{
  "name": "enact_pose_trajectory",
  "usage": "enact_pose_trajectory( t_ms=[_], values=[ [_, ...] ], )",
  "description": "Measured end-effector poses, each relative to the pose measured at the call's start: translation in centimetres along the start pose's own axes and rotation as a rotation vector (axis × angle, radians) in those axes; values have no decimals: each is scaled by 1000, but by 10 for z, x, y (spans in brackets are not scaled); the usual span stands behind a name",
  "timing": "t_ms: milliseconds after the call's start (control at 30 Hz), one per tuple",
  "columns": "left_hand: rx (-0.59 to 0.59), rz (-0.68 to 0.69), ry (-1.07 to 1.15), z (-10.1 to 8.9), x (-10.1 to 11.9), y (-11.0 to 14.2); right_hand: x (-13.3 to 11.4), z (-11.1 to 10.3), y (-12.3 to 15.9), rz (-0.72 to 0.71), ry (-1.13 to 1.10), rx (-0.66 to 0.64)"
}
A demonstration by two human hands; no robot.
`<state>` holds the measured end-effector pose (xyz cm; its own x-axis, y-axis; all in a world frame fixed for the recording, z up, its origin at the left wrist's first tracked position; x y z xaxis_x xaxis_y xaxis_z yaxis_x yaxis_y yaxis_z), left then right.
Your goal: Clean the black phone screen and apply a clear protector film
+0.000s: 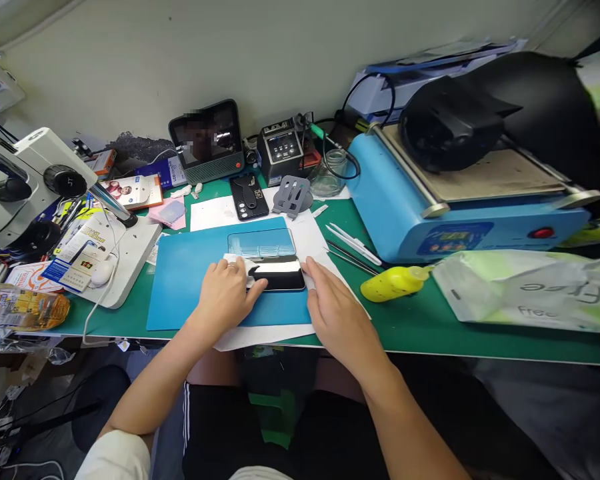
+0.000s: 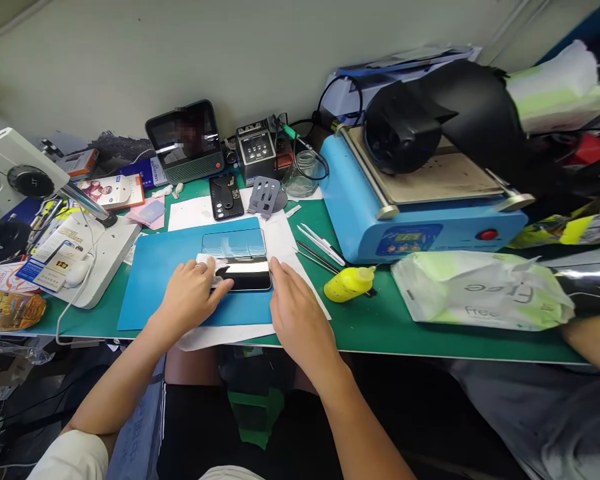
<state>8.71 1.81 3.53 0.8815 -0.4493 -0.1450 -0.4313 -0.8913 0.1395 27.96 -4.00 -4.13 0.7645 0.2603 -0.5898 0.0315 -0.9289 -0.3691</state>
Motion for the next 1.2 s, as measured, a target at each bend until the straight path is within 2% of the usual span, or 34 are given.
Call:
enact_pose_trajectory(
  t_ms=[133, 267, 367, 533, 633, 767, 867, 933, 1200],
  values=[
    [-2, 244, -15, -7, 24, -20, 6, 5, 1, -30, -17, 20],
    [40, 399, -34, -11, 42, -34, 11, 9, 2, -14, -21, 55],
    [89, 408, -53, -8, 50, -29, 13, 11, 2, 1, -25, 62],
    [151, 380, -71, 1, 56, 1, 10, 8, 2, -14, -40, 41],
    [157, 332, -59, 6, 45, 20, 8, 6, 1, -9, -40, 40],
    [104, 195, -61, 10, 11, 38, 5, 4, 1, 4, -26, 31],
    [53, 60, -52, 12, -16, 42, 4, 3, 2, 20, -14, 17],
    [28, 27, -44, 11, -26, 39, 3, 3, 2, 32, -11, 15],
    [6, 68, -31, -5, -22, 4, 1, 2, -1, 14, -37, 31]
  ],
)
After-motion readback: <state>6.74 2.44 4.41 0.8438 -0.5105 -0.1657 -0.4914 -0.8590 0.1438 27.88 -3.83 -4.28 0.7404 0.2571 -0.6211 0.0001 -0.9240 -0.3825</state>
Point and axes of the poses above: each hand's wrist, its own y-axis away from the middle knuckle, its own z-axis out of the palm, x = y × z, the point moved 1 cm from there along -y, towards the middle knuckle, and after that the axes turned 3 degrees about -y, right-handed, at the moved point
